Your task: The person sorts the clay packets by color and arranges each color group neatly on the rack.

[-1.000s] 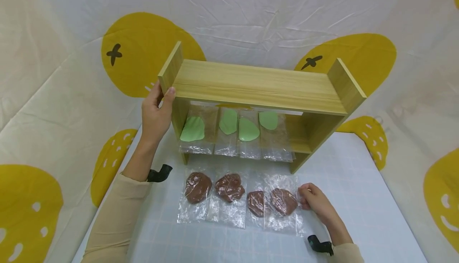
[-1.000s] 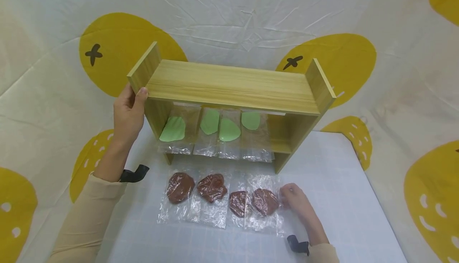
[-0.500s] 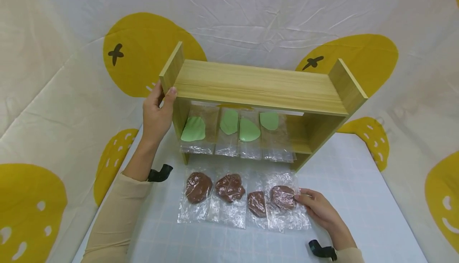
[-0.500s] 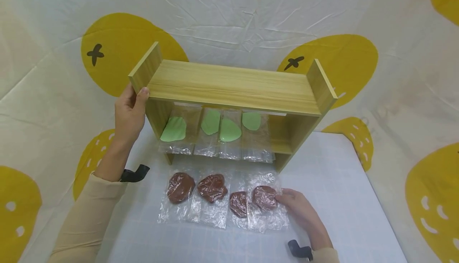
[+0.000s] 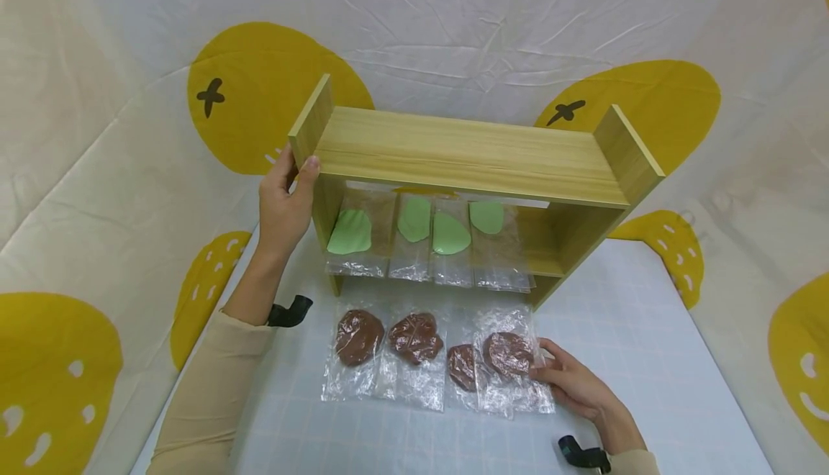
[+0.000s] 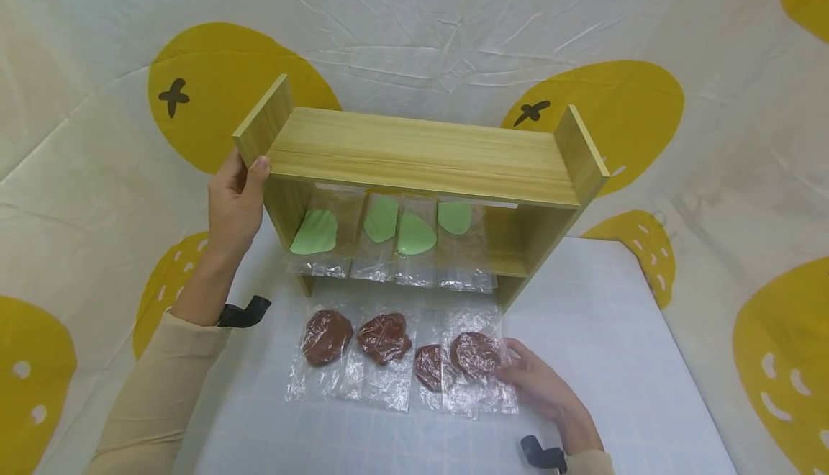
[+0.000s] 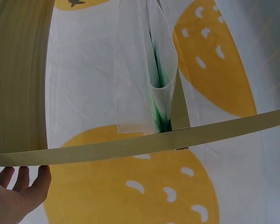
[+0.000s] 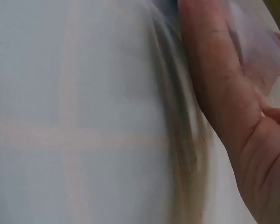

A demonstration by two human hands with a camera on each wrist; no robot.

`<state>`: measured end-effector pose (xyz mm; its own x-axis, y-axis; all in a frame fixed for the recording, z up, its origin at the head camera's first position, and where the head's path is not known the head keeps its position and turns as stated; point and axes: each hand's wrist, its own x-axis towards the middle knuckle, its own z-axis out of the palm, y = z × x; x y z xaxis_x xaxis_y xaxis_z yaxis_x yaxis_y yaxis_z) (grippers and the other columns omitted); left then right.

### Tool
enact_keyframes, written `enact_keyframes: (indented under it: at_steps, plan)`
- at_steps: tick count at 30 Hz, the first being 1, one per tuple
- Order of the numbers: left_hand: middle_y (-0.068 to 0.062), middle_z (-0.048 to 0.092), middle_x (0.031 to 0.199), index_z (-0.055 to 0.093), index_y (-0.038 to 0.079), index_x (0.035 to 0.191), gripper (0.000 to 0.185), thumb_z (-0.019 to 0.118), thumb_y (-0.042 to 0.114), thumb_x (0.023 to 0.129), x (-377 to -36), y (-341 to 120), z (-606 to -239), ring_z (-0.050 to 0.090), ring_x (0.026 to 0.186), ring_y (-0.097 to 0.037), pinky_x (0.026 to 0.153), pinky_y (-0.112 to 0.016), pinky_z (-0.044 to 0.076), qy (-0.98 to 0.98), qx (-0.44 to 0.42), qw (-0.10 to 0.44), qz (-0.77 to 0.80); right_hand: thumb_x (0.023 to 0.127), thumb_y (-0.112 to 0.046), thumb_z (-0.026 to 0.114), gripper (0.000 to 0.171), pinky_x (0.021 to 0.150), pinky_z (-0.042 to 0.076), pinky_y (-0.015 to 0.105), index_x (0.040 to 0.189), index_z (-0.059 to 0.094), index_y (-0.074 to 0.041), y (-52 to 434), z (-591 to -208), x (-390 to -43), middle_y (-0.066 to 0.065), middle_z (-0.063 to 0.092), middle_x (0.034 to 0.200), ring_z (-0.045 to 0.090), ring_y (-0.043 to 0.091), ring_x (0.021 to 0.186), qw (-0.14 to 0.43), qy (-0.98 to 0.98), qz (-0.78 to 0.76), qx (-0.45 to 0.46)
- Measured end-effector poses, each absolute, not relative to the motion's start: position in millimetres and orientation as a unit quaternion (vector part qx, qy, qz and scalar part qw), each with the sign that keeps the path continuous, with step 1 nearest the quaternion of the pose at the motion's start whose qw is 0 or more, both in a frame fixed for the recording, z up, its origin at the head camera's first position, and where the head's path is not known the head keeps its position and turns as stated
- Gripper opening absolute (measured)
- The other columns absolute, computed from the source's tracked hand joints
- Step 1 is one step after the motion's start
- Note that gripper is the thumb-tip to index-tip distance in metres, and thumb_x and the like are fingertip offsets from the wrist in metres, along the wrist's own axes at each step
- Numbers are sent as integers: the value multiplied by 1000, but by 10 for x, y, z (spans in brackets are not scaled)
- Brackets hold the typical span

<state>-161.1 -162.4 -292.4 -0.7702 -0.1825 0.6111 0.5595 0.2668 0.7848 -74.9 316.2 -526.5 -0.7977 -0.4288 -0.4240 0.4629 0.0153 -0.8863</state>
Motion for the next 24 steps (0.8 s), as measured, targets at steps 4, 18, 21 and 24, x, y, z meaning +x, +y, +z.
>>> enact_keyframes:
  at_steps: [4, 18, 21, 24]
  plan:
    - [-18, 60, 133, 53, -2, 142, 41, 54, 10, 103, -1619, -1622, -2929, 56, 121, -23, 99, -39, 46, -732, -127, 312, -592, 96, 2, 61, 77, 83, 56, 37, 155, 12, -3, 3163, -5256, -741, 21, 62, 123, 68, 30, 101, 316, 629, -711, 1]
    - [-19, 60, 134, 53, -1, 142, 41, 54, 11, 103, -1598, -1613, -2916, 55, 121, -23, 99, -38, 47, -732, -119, 306, -597, 97, 6, 57, 82, 82, 55, 28, 156, 1, -2, 2982, -5079, -658, 12, 56, 127, 68, 20, 98, 303, 575, -759, -45]
    - [-18, 60, 134, 53, -1, 143, 41, 54, 12, 104, -1610, -1617, -2925, 55, 121, -23, 99, -39, 47, -733, -117, 306, -596, 98, 8, 53, 78, 85, 54, 28, 155, 0, -2, 2859, -5022, -634, 13, 54, 130, 65, 19, 105, 312, 546, -773, -80]
    - [-17, 60, 134, 53, 0, 143, 41, 54, 12, 104, -1676, -1645, -2988, 55, 121, -23, 100, -40, 47, -734, -114, 305, -597, 98, 13, 47, 70, 92, 52, 36, 155, 11, -5, 2727, -4945, -614, 17, 49, 139, 60, 28, 117, 326, 506, -789, -120]
